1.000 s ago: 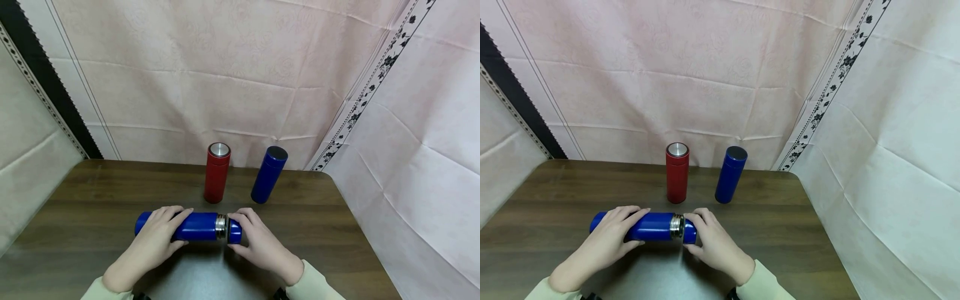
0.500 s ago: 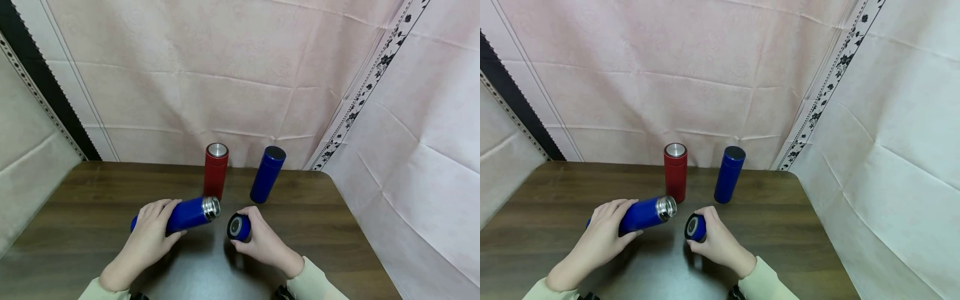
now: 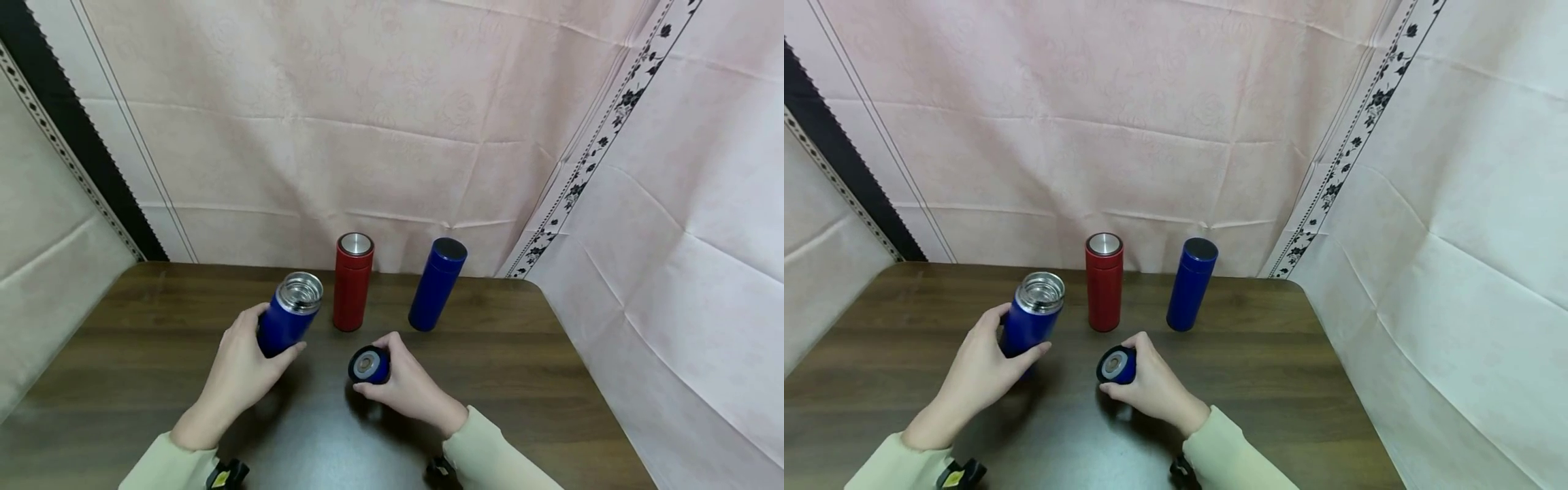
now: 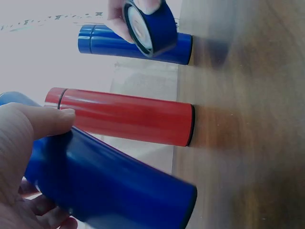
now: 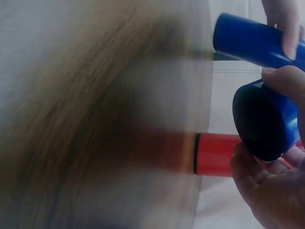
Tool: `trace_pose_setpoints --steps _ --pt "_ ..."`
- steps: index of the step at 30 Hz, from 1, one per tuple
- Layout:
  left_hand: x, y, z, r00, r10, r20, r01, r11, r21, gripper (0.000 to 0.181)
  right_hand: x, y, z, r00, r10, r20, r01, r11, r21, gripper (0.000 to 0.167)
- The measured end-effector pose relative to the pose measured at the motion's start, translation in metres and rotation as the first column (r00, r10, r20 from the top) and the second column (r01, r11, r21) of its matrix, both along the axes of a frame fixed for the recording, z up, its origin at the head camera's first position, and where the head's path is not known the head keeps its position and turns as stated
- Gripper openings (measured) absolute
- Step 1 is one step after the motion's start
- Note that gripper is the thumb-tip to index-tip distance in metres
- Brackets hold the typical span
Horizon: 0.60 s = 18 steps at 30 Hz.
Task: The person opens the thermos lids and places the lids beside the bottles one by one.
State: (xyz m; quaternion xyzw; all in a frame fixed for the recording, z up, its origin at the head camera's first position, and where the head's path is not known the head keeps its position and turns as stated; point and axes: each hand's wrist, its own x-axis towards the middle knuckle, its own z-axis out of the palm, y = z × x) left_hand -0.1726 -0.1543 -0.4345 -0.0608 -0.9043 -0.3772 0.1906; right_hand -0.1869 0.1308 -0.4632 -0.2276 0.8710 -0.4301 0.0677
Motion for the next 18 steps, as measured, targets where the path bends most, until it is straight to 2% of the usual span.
trace_pose_setpoints --steps 3,7,18 --pt "-0.007 -0.001 0.003 0.999 -0.002 0.039 0.0 1.0 0.031 0.088 -0.007 -0.01 -0.004 0.999 -0.024 0.026 0.024 1.0 0.014 0.065" --pt "-0.019 -0.001 0.007 0.997 -0.01 0.076 0.006 0.999 0.052 0.091 -0.016 -0.025 -0.009 0.999 -0.049 0.017 0.048 0.998 0.043 0.065" --pt "-0.054 -0.011 0.007 0.994 -0.021 0.107 0.006 0.991 0.135 0.092 -0.033 -0.053 -0.02 0.999 -0.027 0.018 0.024 0.994 0.11 0.065"
